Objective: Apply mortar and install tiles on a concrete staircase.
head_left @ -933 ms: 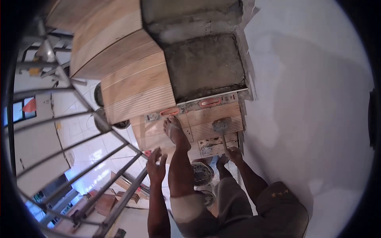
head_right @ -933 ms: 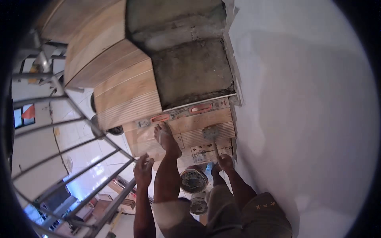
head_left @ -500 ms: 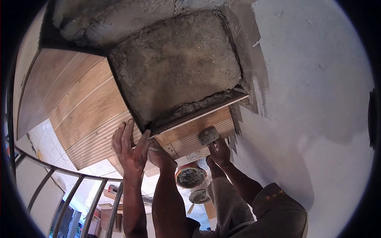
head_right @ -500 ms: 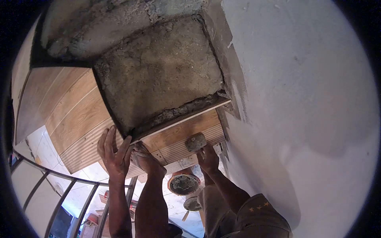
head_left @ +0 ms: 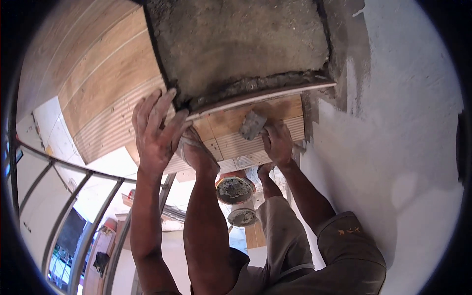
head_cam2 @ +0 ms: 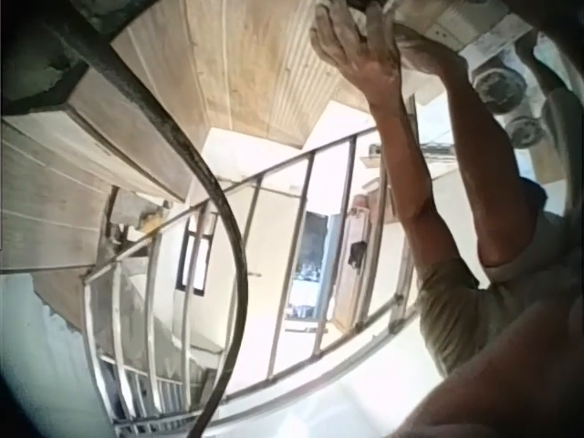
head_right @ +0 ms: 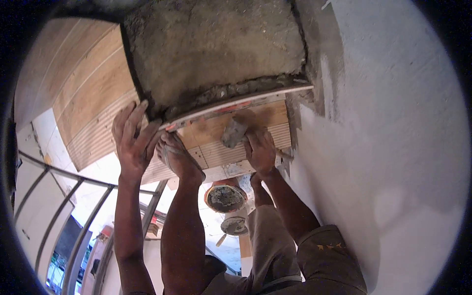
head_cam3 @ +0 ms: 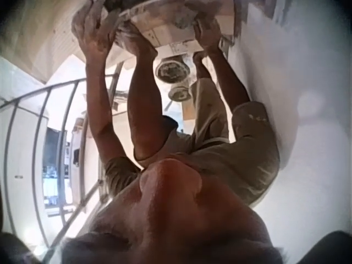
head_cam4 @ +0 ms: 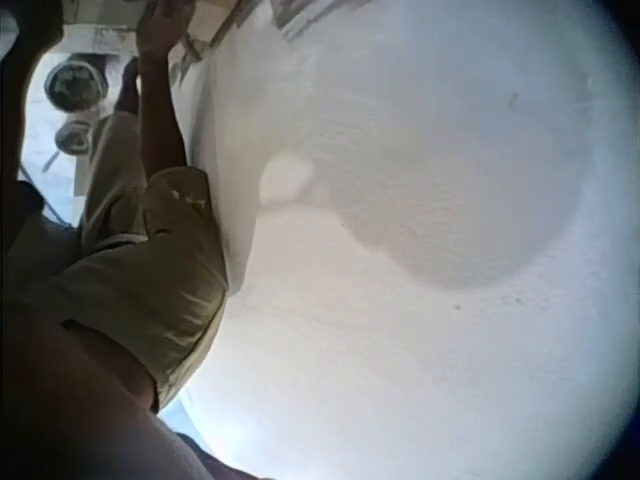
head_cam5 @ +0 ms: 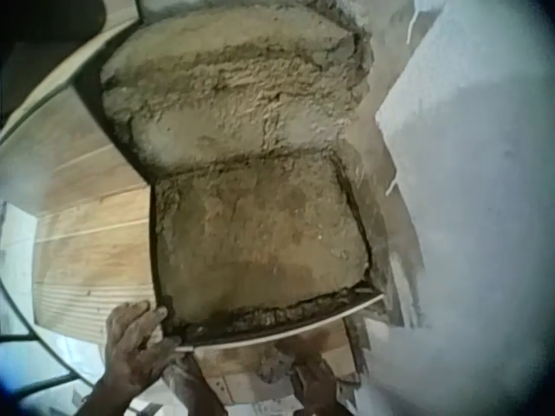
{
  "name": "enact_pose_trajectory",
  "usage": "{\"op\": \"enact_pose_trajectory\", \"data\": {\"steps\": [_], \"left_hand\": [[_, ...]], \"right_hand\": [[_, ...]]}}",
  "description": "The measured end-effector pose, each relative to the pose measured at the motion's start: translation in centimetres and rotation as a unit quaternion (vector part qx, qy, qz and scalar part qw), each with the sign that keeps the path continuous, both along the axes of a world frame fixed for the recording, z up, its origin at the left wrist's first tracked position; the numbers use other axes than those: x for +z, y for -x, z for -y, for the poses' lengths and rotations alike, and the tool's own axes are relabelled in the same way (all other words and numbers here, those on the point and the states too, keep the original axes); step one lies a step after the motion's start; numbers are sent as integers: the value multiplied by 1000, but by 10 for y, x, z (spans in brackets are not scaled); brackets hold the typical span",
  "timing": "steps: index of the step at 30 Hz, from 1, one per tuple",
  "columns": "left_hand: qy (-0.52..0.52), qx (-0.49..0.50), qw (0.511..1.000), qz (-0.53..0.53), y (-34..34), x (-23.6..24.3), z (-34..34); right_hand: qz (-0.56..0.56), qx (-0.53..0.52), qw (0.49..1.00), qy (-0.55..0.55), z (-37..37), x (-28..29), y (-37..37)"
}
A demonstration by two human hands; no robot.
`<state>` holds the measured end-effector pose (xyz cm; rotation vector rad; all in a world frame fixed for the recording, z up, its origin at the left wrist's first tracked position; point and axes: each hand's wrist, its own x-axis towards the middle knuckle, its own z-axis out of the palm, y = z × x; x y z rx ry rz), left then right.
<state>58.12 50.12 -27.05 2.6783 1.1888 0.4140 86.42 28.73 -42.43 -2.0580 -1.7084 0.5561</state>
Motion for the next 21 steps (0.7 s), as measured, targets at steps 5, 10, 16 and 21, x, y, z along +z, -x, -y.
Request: {"op": "enact_pose_trajectory", "data": {"steps": [5, 10, 16, 21], "left_hand": [[-5, -10, 1000, 11, 3, -1, 2], [26, 9, 997, 71, 10, -10, 9], [-25, 314, 936, 159, 63, -25, 142], [104, 549, 829, 8, 11, -74, 216]], "right_hand": [[-5, 7, 999, 35, -5, -10, 2], [21, -38, 997, -61, 33, -2, 13], [-172, -61, 983, 23, 118, 8, 33], [-190, -42, 963, 188, 186, -10, 32]]}}
